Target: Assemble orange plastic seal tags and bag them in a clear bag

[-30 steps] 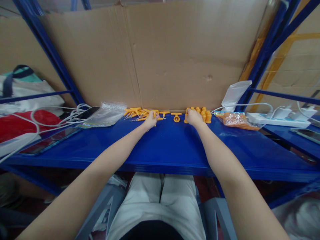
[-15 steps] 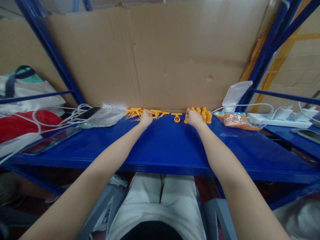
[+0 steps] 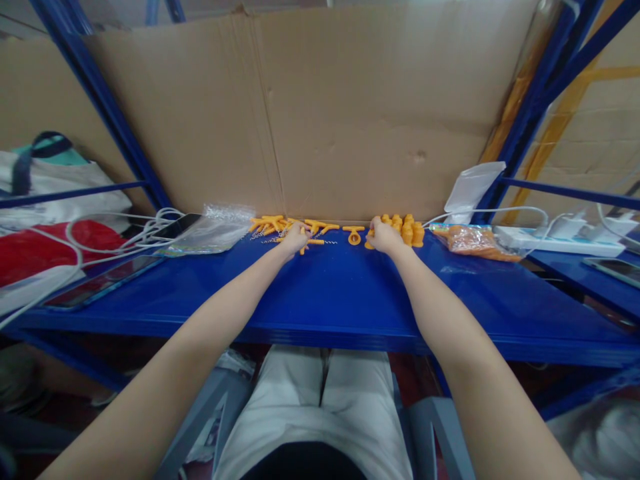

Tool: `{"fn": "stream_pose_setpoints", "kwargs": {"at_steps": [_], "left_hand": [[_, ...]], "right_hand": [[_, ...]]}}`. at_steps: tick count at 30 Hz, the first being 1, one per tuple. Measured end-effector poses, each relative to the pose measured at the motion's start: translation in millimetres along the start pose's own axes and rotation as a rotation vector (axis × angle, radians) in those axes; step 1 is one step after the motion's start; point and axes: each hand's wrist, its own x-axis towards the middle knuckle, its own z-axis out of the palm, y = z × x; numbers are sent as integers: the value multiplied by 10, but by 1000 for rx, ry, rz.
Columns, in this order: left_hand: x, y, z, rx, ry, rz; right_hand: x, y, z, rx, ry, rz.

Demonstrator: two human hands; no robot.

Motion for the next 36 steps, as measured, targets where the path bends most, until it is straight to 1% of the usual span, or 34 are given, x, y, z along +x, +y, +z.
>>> {"fn": "stream_pose_setpoints", "kwargs": {"at_steps": [3, 7, 10, 13, 17, 19, 22, 25, 27, 31, 36], "left_hand": [[-5, -12, -12, 162, -60, 101], [46, -58, -73, 360, -55, 343], [83, -100, -130, 489, -93, 446], [95, -126, -177, 578, -143, 453], [92, -123, -218, 685, -142, 397], [95, -109, -234, 745, -122, 387], [102, -85, -250, 762, -89, 386], [92, -59, -250, 693, -56, 423], [68, -39, -243, 638, -47, 456], [-15, 12, -218, 568, -42, 466], [-93, 63, -187, 575, -35, 464]], "right_hand": [[37, 34, 33, 37, -17, -21], [89, 88, 71, 30, -73, -36], [111, 129, 77, 49, -136, -69], [95, 132, 51, 91, -217, -118], [45, 63, 14, 120, -247, -57], [31, 32, 14, 119, -220, -37], [39, 28, 31, 89, -107, -28], [63, 56, 41, 28, 23, -109], [75, 65, 39, -13, 67, -193], [75, 32, 32, -39, 72, -313], [45, -75, 22, -9, 69, -436]]}}
